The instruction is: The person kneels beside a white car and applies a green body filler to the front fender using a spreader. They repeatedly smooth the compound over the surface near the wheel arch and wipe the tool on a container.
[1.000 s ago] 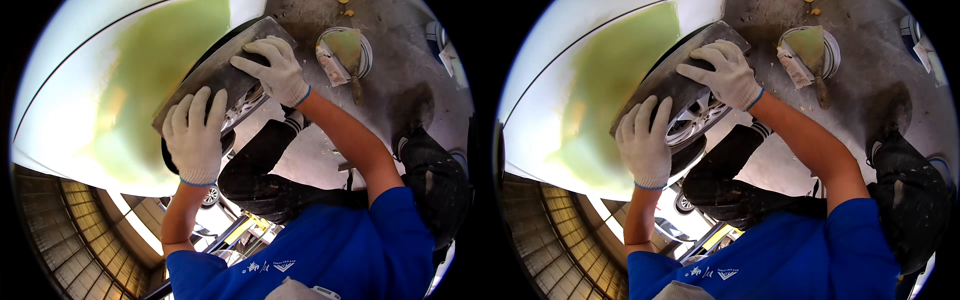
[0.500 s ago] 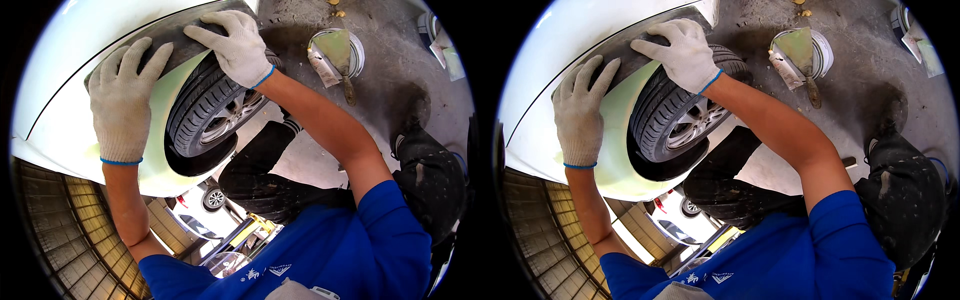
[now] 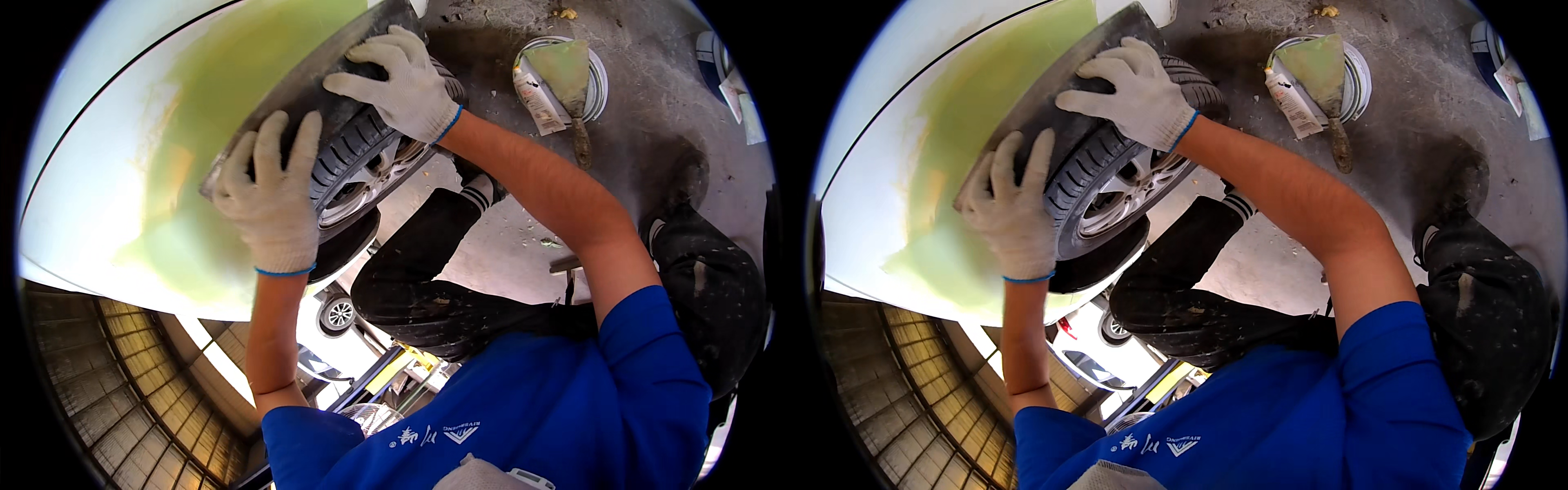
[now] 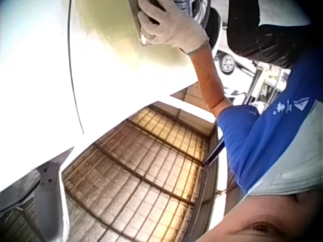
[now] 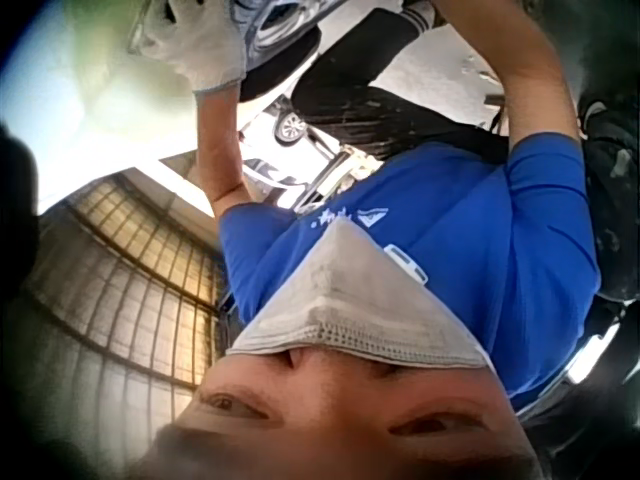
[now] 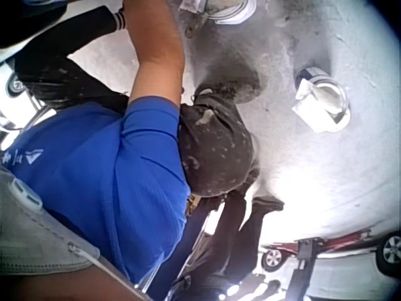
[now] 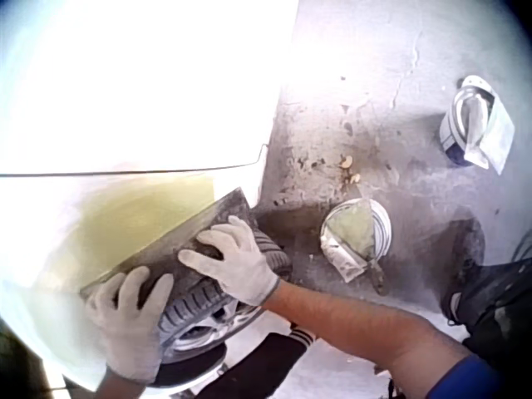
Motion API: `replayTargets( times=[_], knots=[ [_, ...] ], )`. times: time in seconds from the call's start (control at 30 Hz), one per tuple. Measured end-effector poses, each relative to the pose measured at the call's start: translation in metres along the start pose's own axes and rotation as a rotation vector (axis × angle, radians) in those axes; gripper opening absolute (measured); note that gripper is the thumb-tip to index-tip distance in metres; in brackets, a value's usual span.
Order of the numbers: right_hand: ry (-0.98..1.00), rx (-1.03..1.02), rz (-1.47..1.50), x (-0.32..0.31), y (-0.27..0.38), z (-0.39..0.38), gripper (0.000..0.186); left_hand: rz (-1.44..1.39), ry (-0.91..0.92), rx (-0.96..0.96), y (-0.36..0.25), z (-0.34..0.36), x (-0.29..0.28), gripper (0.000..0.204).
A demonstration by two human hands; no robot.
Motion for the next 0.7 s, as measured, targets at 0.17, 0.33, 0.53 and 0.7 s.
replayTargets(
  times=[0.17, 0.33, 0.53, 0.7],
  knots=[
    [0.082, -0.039, -0.056, 0.004, -0.011, -0.029, 0.050, -0.045, -0.057, -0.066, -0.024, -0.041, 0.039, 0.051],
    [0.176, 0.050, -0.114, -0.008, -0.016, -0.040, 0.048, -0.132, -0.012, -0.029, -0.041, -0.041, 0.036, 0.050],
    [0.235, 0.169, -0.096, -0.049, -0.015, -0.041, 0.073, -0.346, 0.241, 0.044, -0.060, -0.022, -0.007, 0.047],
    [0.090, 0.197, -0.026, -0.055, -0.004, 0.004, 0.076, -0.118, 0.148, 0.031, -0.015, 0.027, -0.037, 0.052]
  ],
)
Point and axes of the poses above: each hand's wrist, its own z-axis towards the middle knuckle, its own x-axis out of the palm, y = z × x, the point moved 4 cm from there along z, towards the middle knuckle, and after that the axes turned 9 degrees about -y, right-handed, at the moved point
